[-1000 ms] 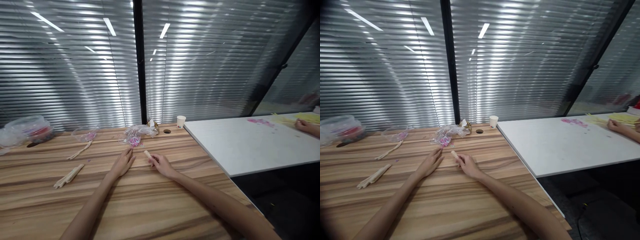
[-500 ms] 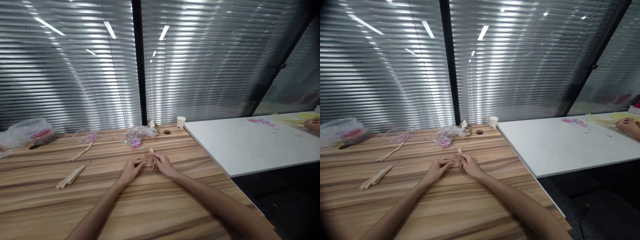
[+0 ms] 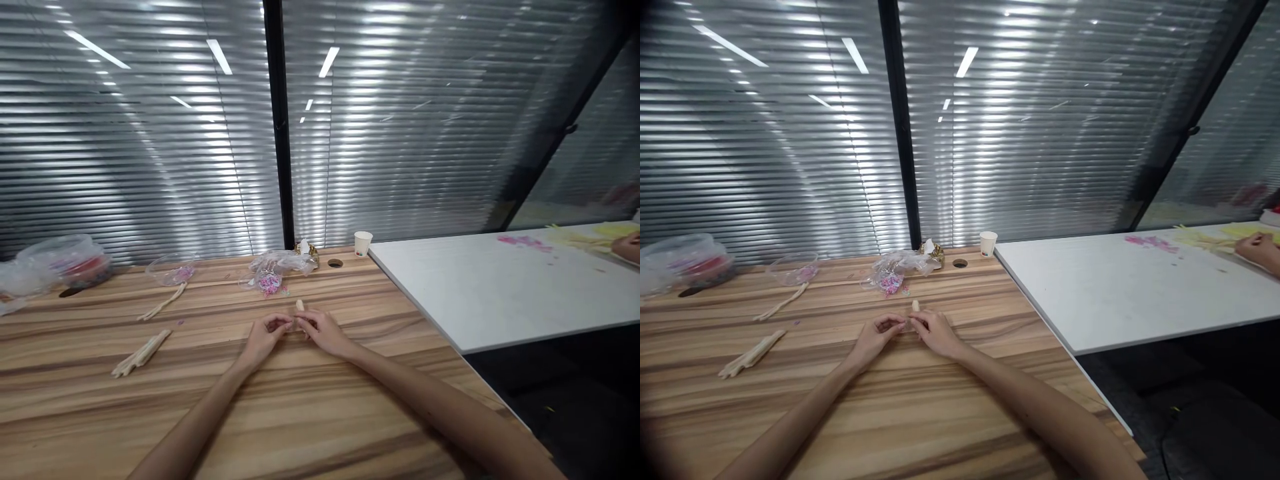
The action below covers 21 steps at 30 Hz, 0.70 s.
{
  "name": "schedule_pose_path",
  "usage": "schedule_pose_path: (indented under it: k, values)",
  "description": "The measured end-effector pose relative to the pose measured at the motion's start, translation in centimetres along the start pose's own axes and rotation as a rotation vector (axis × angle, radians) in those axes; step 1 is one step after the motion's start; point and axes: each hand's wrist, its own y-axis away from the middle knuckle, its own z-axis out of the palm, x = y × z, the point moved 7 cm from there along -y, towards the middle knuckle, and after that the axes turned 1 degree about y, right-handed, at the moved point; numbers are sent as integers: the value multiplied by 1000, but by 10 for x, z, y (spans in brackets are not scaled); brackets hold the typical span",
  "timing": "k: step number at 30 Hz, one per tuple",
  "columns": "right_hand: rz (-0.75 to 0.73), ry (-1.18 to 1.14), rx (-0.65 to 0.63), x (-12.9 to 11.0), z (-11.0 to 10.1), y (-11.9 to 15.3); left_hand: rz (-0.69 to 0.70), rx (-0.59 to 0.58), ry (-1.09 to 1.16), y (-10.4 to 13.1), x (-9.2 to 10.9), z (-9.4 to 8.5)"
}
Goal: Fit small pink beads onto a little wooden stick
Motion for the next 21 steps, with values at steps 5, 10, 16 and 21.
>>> schedule_pose_path:
  k: [5, 10, 16, 21]
  values:
    - [-73, 41, -16, -10, -1, 2, 9, -35, 51, 0, 2, 4]
    - [-87, 18, 5, -12, -2, 2, 10, -54, 70, 1, 3, 5]
    - [-57, -11, 10, -9, -3, 2, 52, -84, 43, 2, 8, 6]
    - [-39, 6, 2, -6, -2, 3, 47, -78, 14, 1, 4, 6]
